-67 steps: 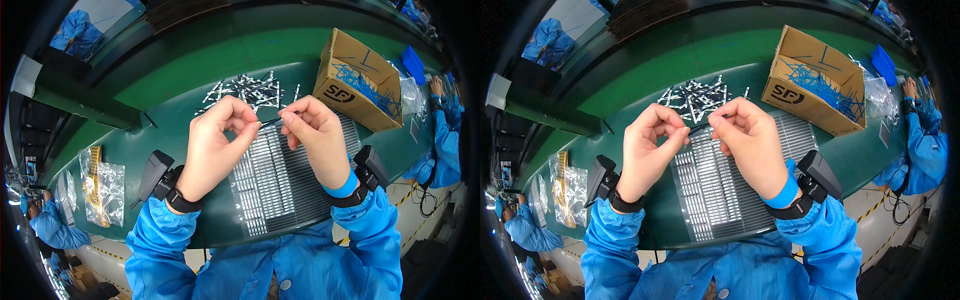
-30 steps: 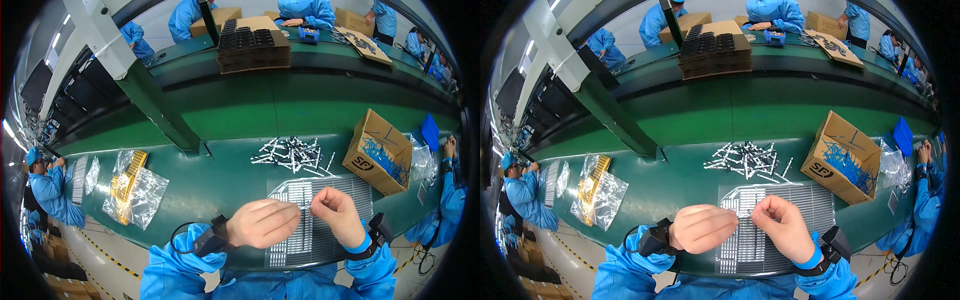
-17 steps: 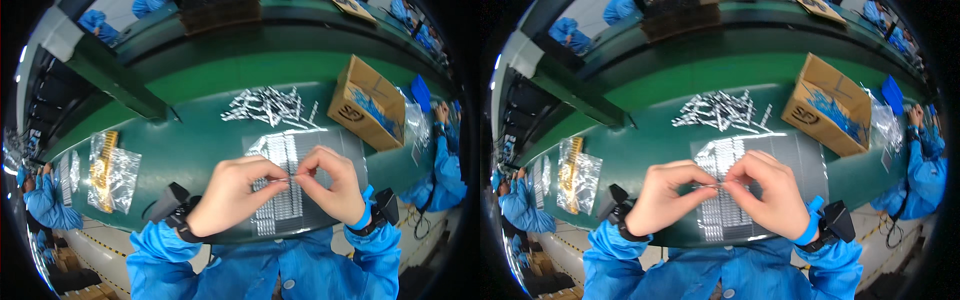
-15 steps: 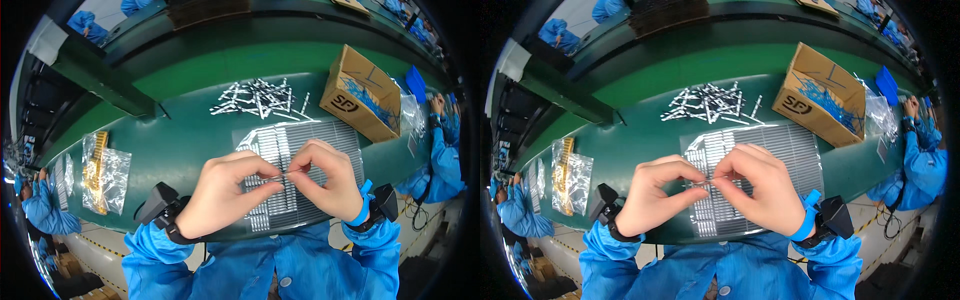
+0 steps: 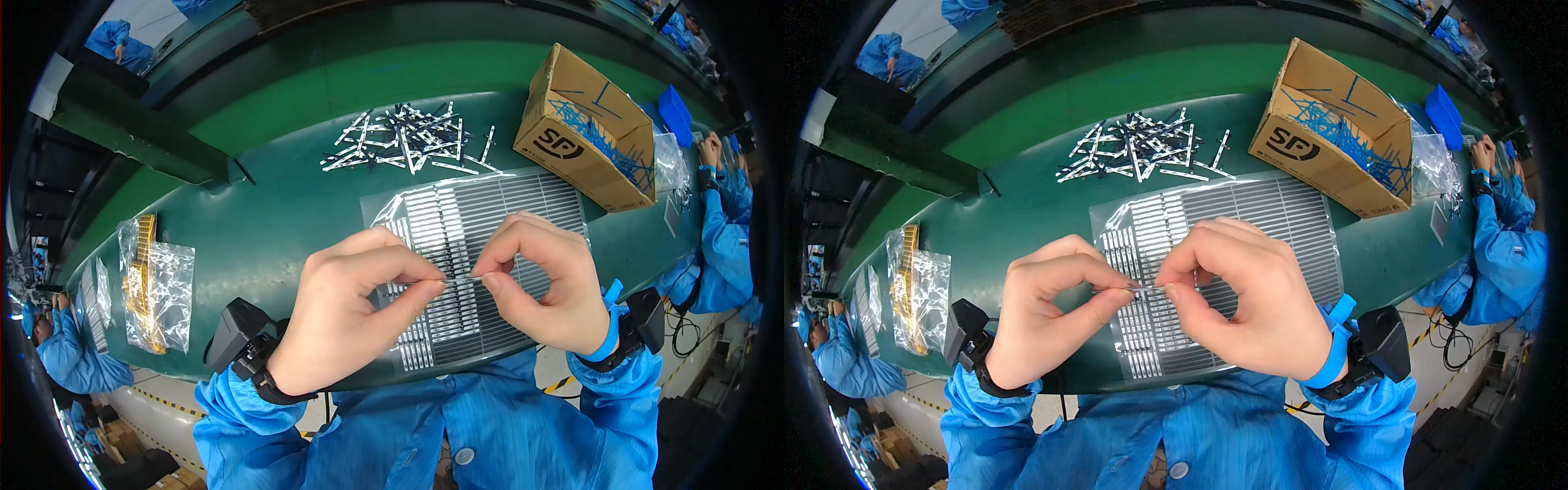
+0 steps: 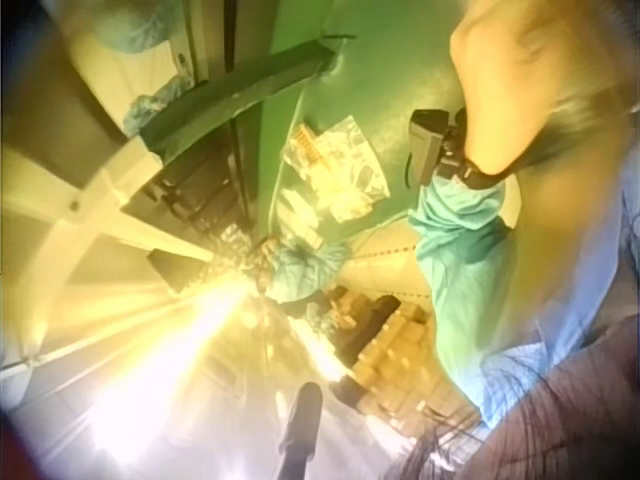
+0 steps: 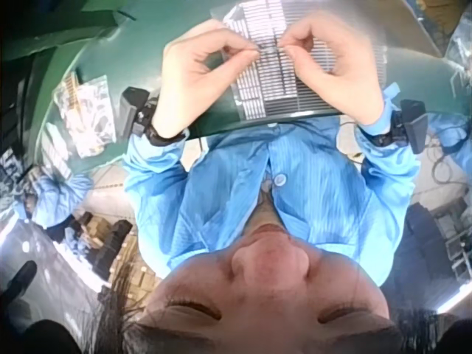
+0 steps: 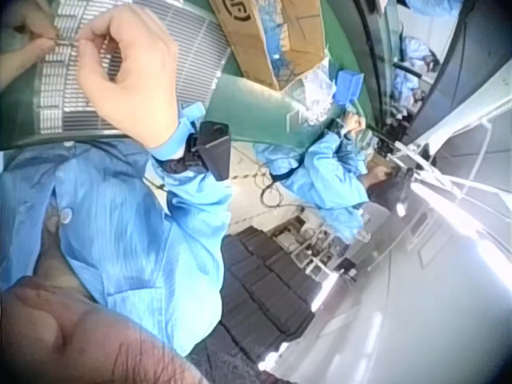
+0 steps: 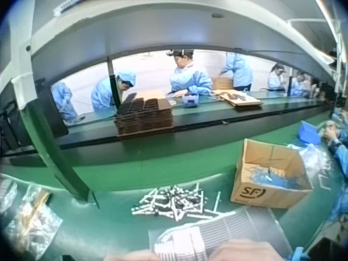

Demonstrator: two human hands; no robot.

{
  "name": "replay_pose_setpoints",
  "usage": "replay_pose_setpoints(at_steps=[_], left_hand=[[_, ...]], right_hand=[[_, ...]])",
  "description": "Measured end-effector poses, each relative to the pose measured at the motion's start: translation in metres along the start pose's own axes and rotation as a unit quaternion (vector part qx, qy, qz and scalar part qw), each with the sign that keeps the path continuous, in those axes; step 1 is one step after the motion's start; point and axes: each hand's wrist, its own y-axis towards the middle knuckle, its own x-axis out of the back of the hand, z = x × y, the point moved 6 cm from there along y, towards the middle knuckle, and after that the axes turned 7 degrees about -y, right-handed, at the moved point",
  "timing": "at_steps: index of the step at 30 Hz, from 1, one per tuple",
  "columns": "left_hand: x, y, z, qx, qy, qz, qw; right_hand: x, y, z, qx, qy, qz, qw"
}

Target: The person is assembling components on LED light strips by picking small pieces from a pile and placing them into specific slots on the strip.

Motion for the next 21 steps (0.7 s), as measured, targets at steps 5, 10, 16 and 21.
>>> replay_pose_setpoints(at_steps=[5,10,16,21], left_hand=[[0.002,0.000,0.002,0.005,0.002,-0.004,1.000],[-0.002,0.003,-0.003,-0.052,0.029,0.031,0.998],[-0.006,0.001,-0.017,-0.122,0.076,0.059,0.988],[-0.007,-0.002,-0.016,-0.163,0.056,0.059,0.983]], right_hand=[[-0.001,0.002,-0.001,0.012,-0.008,0.014,1.000],[0.000,0.002,-0.003,-0.006,0.034,0.049,0.998],[-0.001,0.008,-0.013,-0.016,0.053,0.048,0.997],[0.001,0.012,-0.011,0.027,0.035,0.026,0.999]])
